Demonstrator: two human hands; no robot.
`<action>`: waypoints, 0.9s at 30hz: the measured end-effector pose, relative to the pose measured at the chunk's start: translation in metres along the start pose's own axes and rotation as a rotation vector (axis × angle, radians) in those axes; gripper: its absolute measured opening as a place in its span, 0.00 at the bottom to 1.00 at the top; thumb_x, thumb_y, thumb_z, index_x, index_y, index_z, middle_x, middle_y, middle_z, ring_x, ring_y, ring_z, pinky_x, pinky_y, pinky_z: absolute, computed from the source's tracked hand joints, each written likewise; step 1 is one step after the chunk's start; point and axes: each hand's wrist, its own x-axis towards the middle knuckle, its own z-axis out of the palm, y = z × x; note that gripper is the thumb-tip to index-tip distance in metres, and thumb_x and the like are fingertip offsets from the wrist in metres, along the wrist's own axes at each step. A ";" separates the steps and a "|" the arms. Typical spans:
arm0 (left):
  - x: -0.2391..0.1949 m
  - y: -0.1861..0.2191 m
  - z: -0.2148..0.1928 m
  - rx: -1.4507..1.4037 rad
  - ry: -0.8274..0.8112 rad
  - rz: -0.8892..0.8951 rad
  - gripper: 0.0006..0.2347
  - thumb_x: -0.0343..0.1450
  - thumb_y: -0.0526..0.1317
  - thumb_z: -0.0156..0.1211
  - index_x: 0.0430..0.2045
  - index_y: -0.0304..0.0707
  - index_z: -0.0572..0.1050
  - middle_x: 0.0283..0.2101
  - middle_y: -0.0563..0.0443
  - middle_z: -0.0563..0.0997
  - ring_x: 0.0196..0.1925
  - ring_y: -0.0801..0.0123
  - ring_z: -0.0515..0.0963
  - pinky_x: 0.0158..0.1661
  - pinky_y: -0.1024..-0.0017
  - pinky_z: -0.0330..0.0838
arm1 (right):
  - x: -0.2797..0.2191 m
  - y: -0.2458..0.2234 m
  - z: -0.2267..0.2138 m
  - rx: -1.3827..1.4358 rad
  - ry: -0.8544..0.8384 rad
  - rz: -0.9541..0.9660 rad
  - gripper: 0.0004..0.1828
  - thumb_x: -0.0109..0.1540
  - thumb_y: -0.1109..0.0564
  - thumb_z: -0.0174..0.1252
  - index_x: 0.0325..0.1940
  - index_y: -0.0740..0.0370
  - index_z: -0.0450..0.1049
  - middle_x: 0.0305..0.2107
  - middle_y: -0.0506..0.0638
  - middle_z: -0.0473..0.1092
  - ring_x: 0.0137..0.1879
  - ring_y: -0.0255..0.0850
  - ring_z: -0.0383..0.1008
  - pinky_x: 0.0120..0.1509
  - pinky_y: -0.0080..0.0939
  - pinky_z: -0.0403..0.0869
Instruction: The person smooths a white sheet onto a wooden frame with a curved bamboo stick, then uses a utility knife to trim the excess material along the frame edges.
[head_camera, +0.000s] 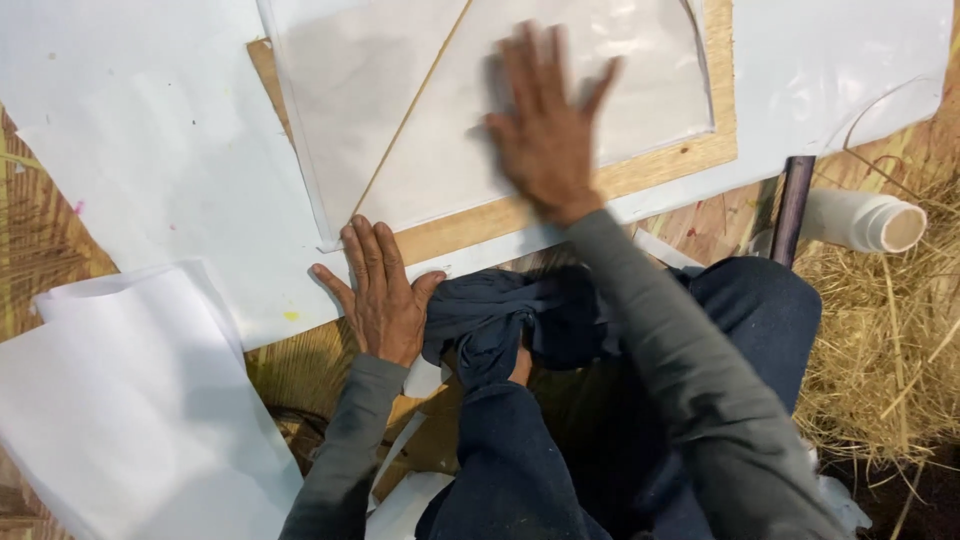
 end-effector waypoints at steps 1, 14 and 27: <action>0.000 0.000 0.000 -0.003 0.000 0.001 0.43 0.78 0.67 0.47 0.79 0.33 0.41 0.82 0.35 0.42 0.85 0.44 0.42 0.70 0.21 0.25 | 0.000 0.019 -0.004 -0.003 0.000 0.002 0.42 0.69 0.29 0.14 0.85 0.45 0.34 0.81 0.46 0.31 0.88 0.49 0.28 0.74 0.79 0.17; 0.002 0.003 -0.002 0.020 0.005 -0.001 0.42 0.79 0.66 0.47 0.78 0.30 0.43 0.81 0.29 0.44 0.84 0.41 0.44 0.70 0.21 0.28 | -0.007 0.187 0.040 0.430 0.409 0.040 0.36 0.76 0.33 0.26 0.86 0.46 0.40 0.82 0.51 0.38 0.89 0.51 0.32 0.89 0.63 0.21; 0.001 0.003 -0.001 -0.022 -0.002 -0.014 0.42 0.79 0.66 0.42 0.78 0.28 0.43 0.81 0.29 0.42 0.84 0.39 0.42 0.71 0.22 0.28 | 0.003 0.207 0.064 1.320 0.644 -0.095 0.25 0.82 0.57 0.33 0.84 0.49 0.43 0.81 0.52 0.44 0.89 0.51 0.41 0.97 0.57 0.48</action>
